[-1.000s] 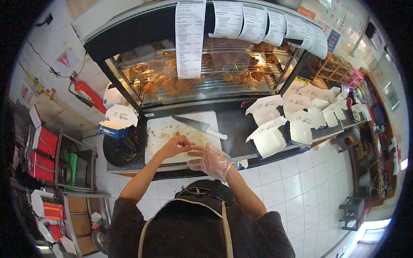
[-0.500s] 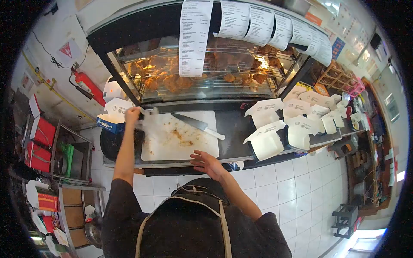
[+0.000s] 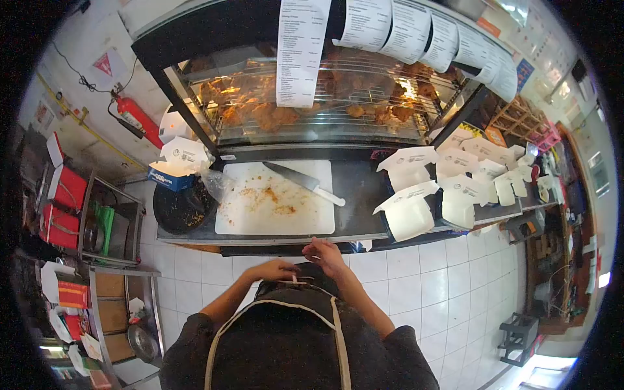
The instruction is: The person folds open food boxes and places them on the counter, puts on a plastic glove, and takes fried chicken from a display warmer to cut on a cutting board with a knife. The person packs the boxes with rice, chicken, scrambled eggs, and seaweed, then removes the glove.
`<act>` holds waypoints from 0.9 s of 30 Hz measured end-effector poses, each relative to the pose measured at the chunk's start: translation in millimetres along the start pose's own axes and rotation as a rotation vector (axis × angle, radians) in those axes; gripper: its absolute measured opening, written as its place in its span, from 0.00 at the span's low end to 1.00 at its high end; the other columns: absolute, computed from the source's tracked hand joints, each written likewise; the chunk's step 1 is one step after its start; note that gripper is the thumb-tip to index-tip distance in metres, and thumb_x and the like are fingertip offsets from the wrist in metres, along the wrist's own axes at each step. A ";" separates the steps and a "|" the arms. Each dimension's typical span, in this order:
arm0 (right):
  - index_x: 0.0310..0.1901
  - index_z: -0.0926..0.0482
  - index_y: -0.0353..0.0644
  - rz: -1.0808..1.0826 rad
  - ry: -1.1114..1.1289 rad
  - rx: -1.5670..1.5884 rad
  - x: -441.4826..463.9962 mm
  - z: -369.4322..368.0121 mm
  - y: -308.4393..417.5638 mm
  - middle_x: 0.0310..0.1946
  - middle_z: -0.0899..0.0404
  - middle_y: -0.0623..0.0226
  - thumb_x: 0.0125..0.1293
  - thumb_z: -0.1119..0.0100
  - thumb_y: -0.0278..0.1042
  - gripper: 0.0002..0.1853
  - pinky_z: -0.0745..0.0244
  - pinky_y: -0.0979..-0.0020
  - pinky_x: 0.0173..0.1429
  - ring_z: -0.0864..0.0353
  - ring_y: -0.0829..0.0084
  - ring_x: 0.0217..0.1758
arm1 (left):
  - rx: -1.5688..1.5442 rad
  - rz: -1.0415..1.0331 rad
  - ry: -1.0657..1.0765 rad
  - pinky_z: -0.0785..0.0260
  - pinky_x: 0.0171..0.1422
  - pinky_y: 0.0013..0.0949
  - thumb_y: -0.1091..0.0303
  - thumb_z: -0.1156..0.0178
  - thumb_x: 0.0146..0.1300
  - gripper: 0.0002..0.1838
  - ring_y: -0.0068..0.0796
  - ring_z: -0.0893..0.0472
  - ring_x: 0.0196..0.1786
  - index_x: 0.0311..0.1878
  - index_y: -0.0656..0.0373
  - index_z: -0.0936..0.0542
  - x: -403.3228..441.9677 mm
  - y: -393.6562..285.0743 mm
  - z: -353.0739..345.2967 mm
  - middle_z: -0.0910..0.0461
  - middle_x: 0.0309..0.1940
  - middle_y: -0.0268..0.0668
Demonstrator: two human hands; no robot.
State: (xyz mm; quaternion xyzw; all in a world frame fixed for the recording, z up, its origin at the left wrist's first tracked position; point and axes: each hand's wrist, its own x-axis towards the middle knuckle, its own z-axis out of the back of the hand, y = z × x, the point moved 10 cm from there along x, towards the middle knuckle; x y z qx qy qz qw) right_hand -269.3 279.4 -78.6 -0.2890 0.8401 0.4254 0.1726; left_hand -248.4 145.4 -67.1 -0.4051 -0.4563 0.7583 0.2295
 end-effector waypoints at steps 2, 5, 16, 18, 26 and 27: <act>0.40 0.22 0.43 -0.012 -0.058 0.006 4.9 3.6 -2.8 0.42 0.17 0.63 0.70 0.42 0.45 0.13 0.24 0.59 0.58 0.18 0.66 0.49 | -0.096 0.038 0.097 0.37 0.68 0.32 0.51 0.48 0.71 0.26 0.33 0.25 0.62 0.64 0.57 0.25 -10.2 12.3 -24.4 0.23 0.60 0.40; 0.42 0.22 0.44 0.021 -0.068 -0.024 9.8 13.3 -6.0 0.43 0.17 0.63 0.70 0.41 0.44 0.12 0.24 0.59 0.57 0.18 0.66 0.49 | -0.287 0.105 0.135 0.45 0.73 0.31 0.47 0.49 0.72 0.30 0.33 0.33 0.69 0.70 0.55 0.31 -35.7 18.9 -25.5 0.30 0.67 0.39; 0.33 0.15 0.39 -0.426 -0.508 -1.445 24.2 305.8 -167.1 0.33 0.15 0.61 0.57 0.35 0.52 0.20 0.20 0.65 0.44 0.15 0.68 0.35 | 0.587 0.529 0.229 0.25 0.51 0.42 0.46 0.40 0.59 0.23 0.40 0.17 0.47 0.42 0.58 0.14 -11.5 344.4 -67.0 0.15 0.44 0.45; 0.33 0.16 0.38 -0.459 -0.645 -0.794 -39.1 283.7 -155.0 0.34 0.15 0.61 0.62 0.38 0.47 0.17 0.20 0.65 0.41 0.14 0.71 0.35 | 0.280 0.797 -0.006 0.23 0.47 0.42 0.47 0.38 0.58 0.20 0.45 0.16 0.43 0.39 0.54 0.13 -33.3 366.3 -64.8 0.15 0.42 0.45; 0.30 0.17 0.50 0.080 -0.255 -1.303 -33.0 394.7 -231.7 0.27 0.15 0.75 0.59 0.38 0.36 0.04 0.22 0.70 0.31 0.18 0.79 0.26 | -0.012 0.432 -0.338 0.23 0.44 0.35 0.51 0.32 0.53 0.17 0.32 0.15 0.35 0.39 0.54 0.12 -17.6 292.0 -56.4 0.13 0.34 0.39; 0.29 0.17 0.48 -0.194 -0.450 -1.009 -49.7 372.3 -210.7 0.25 0.15 0.72 0.59 0.37 0.38 0.06 0.22 0.68 0.31 0.18 0.76 0.24 | 0.056 0.367 -0.323 0.23 0.45 0.35 0.51 0.32 0.53 0.17 0.32 0.14 0.36 0.38 0.54 0.12 -16.2 286.3 -52.5 0.13 0.33 0.38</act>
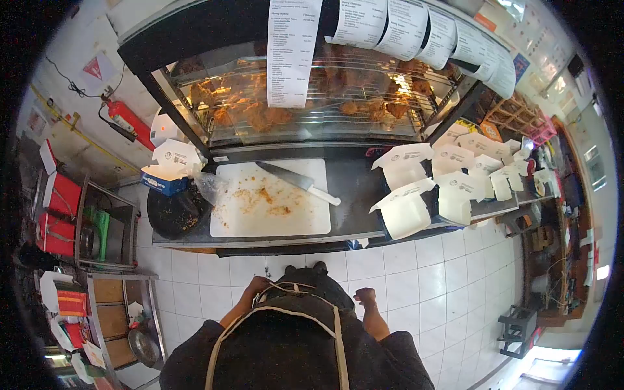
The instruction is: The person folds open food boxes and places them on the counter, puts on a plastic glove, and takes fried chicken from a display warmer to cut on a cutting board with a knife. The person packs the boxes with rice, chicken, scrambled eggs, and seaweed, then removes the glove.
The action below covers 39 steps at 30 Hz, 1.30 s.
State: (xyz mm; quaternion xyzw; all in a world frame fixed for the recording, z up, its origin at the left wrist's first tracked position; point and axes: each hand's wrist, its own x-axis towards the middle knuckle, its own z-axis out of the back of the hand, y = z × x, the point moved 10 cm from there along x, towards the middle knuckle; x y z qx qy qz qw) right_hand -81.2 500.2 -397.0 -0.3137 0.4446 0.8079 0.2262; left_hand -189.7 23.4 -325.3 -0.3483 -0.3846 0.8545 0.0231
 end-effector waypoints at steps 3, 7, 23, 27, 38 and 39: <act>0.28 0.16 0.44 -0.211 -0.169 0.146 -41.0 17.7 75.9 0.22 0.16 0.66 0.59 0.35 0.43 0.11 0.21 0.66 0.32 0.17 0.72 0.23 | 0.426 -0.212 0.082 0.23 0.40 0.36 0.46 0.33 0.52 0.21 0.32 0.14 0.34 0.43 0.51 0.13 8.9 -25.8 10.4 0.13 0.35 0.33; 0.25 0.14 0.41 0.002 -0.312 0.135 -11.9 14.5 130.0 0.19 0.16 0.62 0.54 0.33 0.51 0.19 0.21 0.64 0.36 0.16 0.68 0.24 | 0.356 -0.187 0.100 0.24 0.36 0.34 0.43 0.35 0.53 0.23 0.30 0.15 0.31 0.48 0.46 0.15 30.8 -16.7 18.5 0.13 0.38 0.30; 0.34 0.16 0.34 -0.130 -0.177 0.267 -10.7 26.4 141.5 0.23 0.16 0.61 0.58 0.32 0.37 0.13 0.23 0.72 0.23 0.16 0.73 0.24 | -0.199 0.013 -0.072 0.23 0.34 0.32 0.63 0.39 0.60 0.12 0.25 0.15 0.31 0.42 0.60 0.15 11.2 0.4 10.8 0.14 0.33 0.41; 0.33 0.14 0.39 -0.019 -0.121 -0.030 11.5 4.2 104.4 0.27 0.15 0.60 0.56 0.35 0.37 0.10 0.21 0.69 0.31 0.15 0.70 0.28 | 0.605 -0.251 -0.003 0.23 0.40 0.39 0.60 0.33 0.50 0.12 0.39 0.16 0.37 0.39 0.46 0.16 15.0 3.8 -0.2 0.15 0.32 0.33; 0.32 0.14 0.41 -0.235 -0.101 0.226 -13.9 -1.0 100.7 0.33 0.14 0.56 0.53 0.41 0.37 0.11 0.18 0.66 0.47 0.13 0.64 0.38 | -0.146 -0.183 -0.002 0.26 0.28 0.33 0.67 0.35 0.56 0.08 0.27 0.18 0.26 0.36 0.59 0.13 29.2 -45.6 19.8 0.14 0.33 0.35; 0.32 0.14 0.41 -0.088 -0.123 0.090 13.5 -4.5 89.5 0.33 0.14 0.56 0.53 0.41 0.37 0.11 0.18 0.66 0.46 0.13 0.65 0.38 | -0.122 -0.171 0.013 0.25 0.30 0.32 0.67 0.35 0.55 0.08 0.26 0.17 0.28 0.36 0.58 0.13 32.9 -47.6 18.7 0.14 0.33 0.35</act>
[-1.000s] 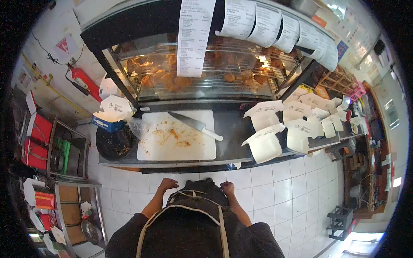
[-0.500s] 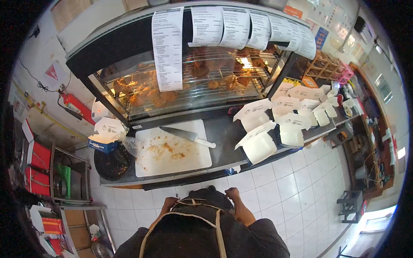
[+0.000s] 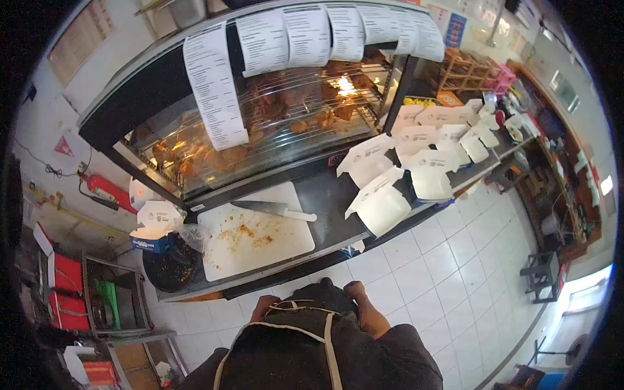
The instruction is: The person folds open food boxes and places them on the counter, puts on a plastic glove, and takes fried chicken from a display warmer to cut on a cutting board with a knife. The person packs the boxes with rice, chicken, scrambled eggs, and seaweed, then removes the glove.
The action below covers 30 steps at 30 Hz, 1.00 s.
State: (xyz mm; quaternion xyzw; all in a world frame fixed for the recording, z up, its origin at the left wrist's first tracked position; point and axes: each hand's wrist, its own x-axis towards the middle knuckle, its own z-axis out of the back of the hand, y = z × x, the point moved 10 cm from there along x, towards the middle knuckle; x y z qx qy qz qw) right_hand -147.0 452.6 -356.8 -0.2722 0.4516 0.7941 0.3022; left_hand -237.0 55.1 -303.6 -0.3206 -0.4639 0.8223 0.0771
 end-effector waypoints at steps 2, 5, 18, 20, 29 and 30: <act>0.33 0.13 0.42 -0.186 -0.003 0.211 -33.3 14.7 19.3 0.33 0.14 0.57 0.51 0.39 0.39 0.11 0.18 0.66 0.46 0.13 0.66 0.37 | 0.005 0.007 0.006 0.25 0.37 0.32 0.65 0.34 0.53 0.10 0.25 0.15 0.35 0.38 0.53 0.12 5.2 9.3 -2.3 0.13 0.36 0.34; 0.29 0.16 0.37 -0.039 -0.125 0.141 -18.5 18.1 20.2 0.24 0.17 0.62 0.51 0.36 0.33 0.08 0.19 0.68 0.28 0.17 0.71 0.24 | 0.189 -0.264 0.097 0.24 0.42 0.34 0.59 0.34 0.52 0.13 0.29 0.15 0.39 0.41 0.48 0.13 4.9 -14.7 -6.4 0.14 0.36 0.34; 0.33 0.13 0.41 -0.198 -0.082 0.156 -32.3 13.7 -4.7 0.30 0.14 0.59 0.51 0.39 0.37 0.11 0.18 0.68 0.39 0.14 0.68 0.27 | 0.762 -0.353 0.134 0.26 0.36 0.45 0.47 0.39 0.56 0.15 0.43 0.17 0.35 0.34 0.47 0.19 0.5 -30.9 -5.5 0.16 0.29 0.37; 0.32 0.13 0.41 -0.223 -0.070 0.252 -35.1 12.8 -6.0 0.28 0.14 0.59 0.50 0.38 0.36 0.11 0.18 0.67 0.39 0.15 0.68 0.29 | 0.508 -0.593 -0.040 0.27 0.36 0.46 0.51 0.41 0.58 0.13 0.45 0.18 0.33 0.33 0.49 0.19 -9.2 -53.2 7.7 0.17 0.28 0.40; 0.30 0.14 0.41 -0.132 -0.239 0.207 -50.1 29.4 3.1 0.28 0.14 0.59 0.48 0.37 0.37 0.11 0.19 0.67 0.40 0.15 0.68 0.30 | 0.754 -0.543 0.124 0.27 0.33 0.43 0.61 0.40 0.60 0.10 0.47 0.17 0.32 0.32 0.58 0.21 13.2 -45.1 -2.1 0.17 0.29 0.48; 0.30 0.13 0.41 -0.127 -0.284 0.242 -57.3 35.2 3.9 0.29 0.14 0.57 0.46 0.36 0.36 0.10 0.19 0.65 0.43 0.14 0.65 0.33 | 0.757 -0.555 0.131 0.27 0.33 0.43 0.61 0.40 0.60 0.10 0.47 0.17 0.32 0.32 0.58 0.21 15.7 -52.0 -4.1 0.17 0.29 0.48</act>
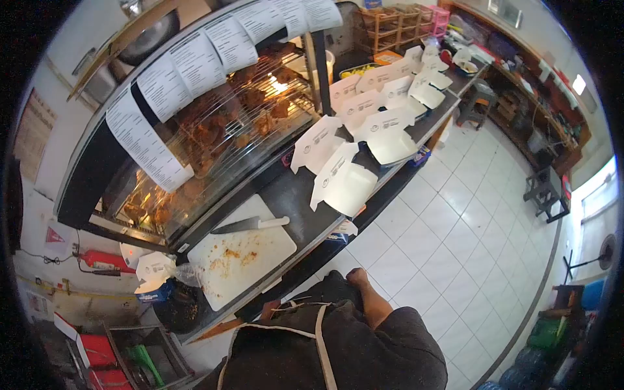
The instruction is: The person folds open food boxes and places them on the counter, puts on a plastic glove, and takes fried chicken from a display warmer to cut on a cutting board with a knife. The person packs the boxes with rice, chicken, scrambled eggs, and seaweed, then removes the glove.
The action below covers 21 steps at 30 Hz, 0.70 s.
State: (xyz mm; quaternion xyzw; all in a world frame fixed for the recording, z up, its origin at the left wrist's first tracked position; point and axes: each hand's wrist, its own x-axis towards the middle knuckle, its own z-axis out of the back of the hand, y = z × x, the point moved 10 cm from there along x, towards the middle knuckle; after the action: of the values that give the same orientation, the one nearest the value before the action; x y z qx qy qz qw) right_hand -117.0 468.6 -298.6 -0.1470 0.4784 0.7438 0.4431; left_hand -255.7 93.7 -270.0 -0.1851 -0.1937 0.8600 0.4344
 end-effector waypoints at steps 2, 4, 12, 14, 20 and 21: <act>0.30 0.13 0.42 -0.068 0.026 0.039 1.8 -3.0 -18.3 0.30 0.14 0.57 0.46 0.36 0.36 0.11 0.19 0.65 0.43 0.14 0.65 0.33 | -0.566 0.281 0.002 0.26 0.33 0.40 0.59 0.41 0.64 0.13 0.41 0.16 0.34 0.36 0.61 0.20 4.0 3.0 11.6 0.16 0.35 0.47; 0.31 0.13 0.42 -0.137 0.056 0.080 7.1 -8.4 -37.9 0.30 0.14 0.57 0.46 0.36 0.36 0.11 0.19 0.66 0.44 0.14 0.64 0.33 | -0.805 0.649 0.052 0.25 0.34 0.37 0.57 0.42 0.66 0.17 0.37 0.15 0.36 0.41 0.65 0.21 6.1 -7.9 28.2 0.15 0.39 0.47; 0.33 0.13 0.42 0.071 0.137 -0.208 39.8 -38.6 -95.0 0.31 0.14 0.57 0.47 0.35 0.36 0.11 0.18 0.64 0.44 0.13 0.65 0.36 | -0.777 0.659 0.165 0.25 0.39 0.34 0.58 0.43 0.66 0.19 0.36 0.15 0.38 0.48 0.66 0.22 14.2 2.8 6.8 0.15 0.42 0.47; 0.33 0.13 0.42 -0.004 0.107 -0.139 16.1 -19.0 -75.3 0.30 0.14 0.57 0.48 0.35 0.36 0.11 0.18 0.63 0.43 0.13 0.65 0.35 | -0.856 0.760 0.114 0.25 0.39 0.36 0.61 0.42 0.65 0.16 0.36 0.15 0.39 0.45 0.67 0.20 7.8 -6.2 20.2 0.15 0.41 0.46; 0.34 0.14 0.41 -0.199 0.095 0.066 16.3 -7.0 -54.2 0.30 0.14 0.58 0.51 0.37 0.34 0.10 0.17 0.64 0.41 0.13 0.66 0.32 | 0.041 0.174 0.387 0.22 0.42 0.40 0.61 0.38 0.61 0.11 0.43 0.15 0.43 0.43 0.55 0.14 13.1 1.3 -10.1 0.15 0.44 0.45; 0.36 0.13 0.42 -0.166 0.091 0.082 16.5 -6.0 -47.9 0.30 0.13 0.61 0.53 0.37 0.33 0.09 0.16 0.65 0.39 0.13 0.68 0.30 | -0.068 0.237 0.343 0.22 0.50 0.42 0.59 0.36 0.60 0.13 0.45 0.16 0.47 0.45 0.53 0.14 7.8 17.2 -19.5 0.16 0.46 0.46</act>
State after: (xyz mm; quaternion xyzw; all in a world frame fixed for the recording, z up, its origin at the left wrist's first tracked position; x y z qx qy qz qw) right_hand -89.3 479.3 -340.1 -0.2017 0.5142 0.6769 0.4865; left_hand -262.1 94.0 -296.3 -0.3650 -0.1227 0.8539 0.3501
